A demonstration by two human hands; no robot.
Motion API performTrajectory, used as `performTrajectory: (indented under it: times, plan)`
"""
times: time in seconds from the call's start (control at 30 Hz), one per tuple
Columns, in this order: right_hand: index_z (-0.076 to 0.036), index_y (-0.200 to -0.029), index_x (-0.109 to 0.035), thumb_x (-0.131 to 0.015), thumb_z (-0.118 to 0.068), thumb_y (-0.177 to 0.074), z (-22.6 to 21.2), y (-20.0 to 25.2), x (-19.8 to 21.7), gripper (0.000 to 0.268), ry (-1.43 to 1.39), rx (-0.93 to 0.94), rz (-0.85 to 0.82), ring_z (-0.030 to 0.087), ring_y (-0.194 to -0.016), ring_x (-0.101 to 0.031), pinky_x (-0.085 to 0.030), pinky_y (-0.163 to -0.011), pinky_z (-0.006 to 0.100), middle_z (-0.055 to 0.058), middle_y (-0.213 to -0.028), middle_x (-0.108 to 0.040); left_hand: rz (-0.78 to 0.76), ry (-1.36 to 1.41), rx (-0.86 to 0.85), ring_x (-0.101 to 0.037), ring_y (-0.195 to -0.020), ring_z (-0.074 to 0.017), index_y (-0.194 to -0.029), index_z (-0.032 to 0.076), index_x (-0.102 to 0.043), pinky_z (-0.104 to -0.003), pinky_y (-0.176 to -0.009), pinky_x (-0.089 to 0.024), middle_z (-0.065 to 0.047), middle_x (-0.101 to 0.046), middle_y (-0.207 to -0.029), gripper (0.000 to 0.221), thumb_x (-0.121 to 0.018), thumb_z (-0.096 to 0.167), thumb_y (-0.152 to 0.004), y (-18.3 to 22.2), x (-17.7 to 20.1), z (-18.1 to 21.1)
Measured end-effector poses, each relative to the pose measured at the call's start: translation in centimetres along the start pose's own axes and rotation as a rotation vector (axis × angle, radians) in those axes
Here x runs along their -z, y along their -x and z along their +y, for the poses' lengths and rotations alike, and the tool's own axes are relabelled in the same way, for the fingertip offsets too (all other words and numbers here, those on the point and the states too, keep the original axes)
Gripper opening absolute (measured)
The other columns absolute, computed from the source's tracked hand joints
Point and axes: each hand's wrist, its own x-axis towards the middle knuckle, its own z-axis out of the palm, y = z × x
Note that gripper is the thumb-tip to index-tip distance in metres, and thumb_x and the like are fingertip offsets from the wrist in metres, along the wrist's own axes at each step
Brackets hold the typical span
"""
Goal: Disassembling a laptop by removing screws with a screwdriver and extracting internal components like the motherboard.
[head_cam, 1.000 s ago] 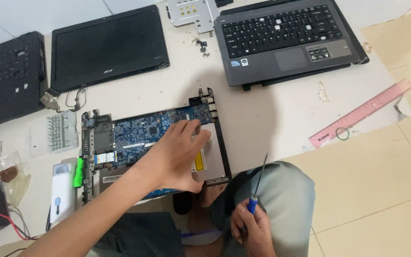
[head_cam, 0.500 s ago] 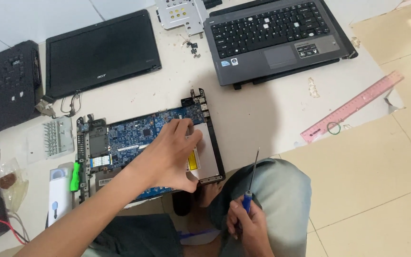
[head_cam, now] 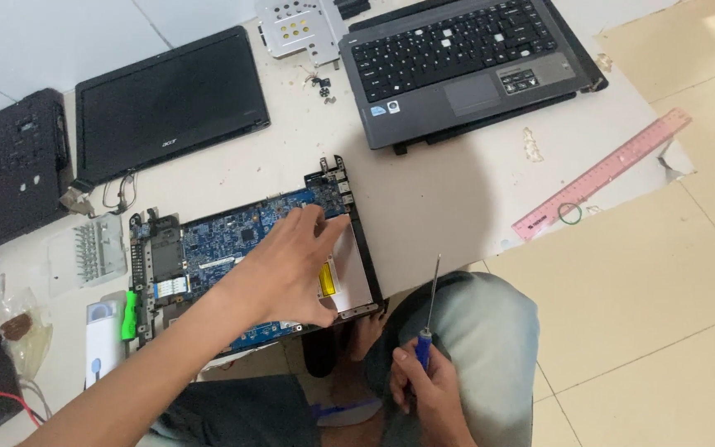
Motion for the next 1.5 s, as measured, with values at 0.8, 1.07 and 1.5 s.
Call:
performTrajectory:
  times: [0.8, 1.07, 1.5]
  plan:
    - [-0.001, -0.083, -0.053, -0.065, -0.010, -0.091, -1.5, 0.3, -1.0, 0.017, 0.075, -0.078, 0.016, 0.023, -0.047, -0.049, -0.035, -0.043, 0.034, 0.012, -0.061, -0.052, -0.060, 0.026, -0.050, -0.043, -0.082, -0.0294, -0.134, 0.006, -0.047, -0.041, -0.076, -0.031, -0.013, -0.047, -0.099, 0.117, -0.087, 0.043, -0.031, -1.7, -0.3, 0.0]
    - [0.000, -0.086, -0.054, -0.065, -0.008, -0.090, -1.7, 0.8, -1.1, 0.014, 0.022, -0.104, 0.041, 0.023, -0.048, -0.048, -0.035, -0.045, 0.034, 0.013, -0.063, -0.051, -0.087, 0.004, -0.054, -0.047, -0.108, -0.0414, -0.136, 0.015, -0.056, -0.049, -0.092, -0.034, -0.023, -0.044, -0.139, 0.106, -0.082, 0.040, -0.037, -0.7, 0.3, 0.6]
    - [-0.002, -0.085, -0.053, -0.066, -0.012, -0.091, -2.9, 1.2, -1.4, 0.018, 0.060, -0.136, 0.067, 0.022, -0.052, -0.048, -0.035, -0.048, 0.034, 0.012, -0.064, -0.050, -0.120, -0.155, -0.220, -0.056, -0.083, -0.0577, -0.126, 0.009, -0.051, -0.051, -0.060, -0.054, -0.046, -0.041, -0.129, 0.093, -0.073, 0.028, -0.037, -1.5, -0.2, 1.7]
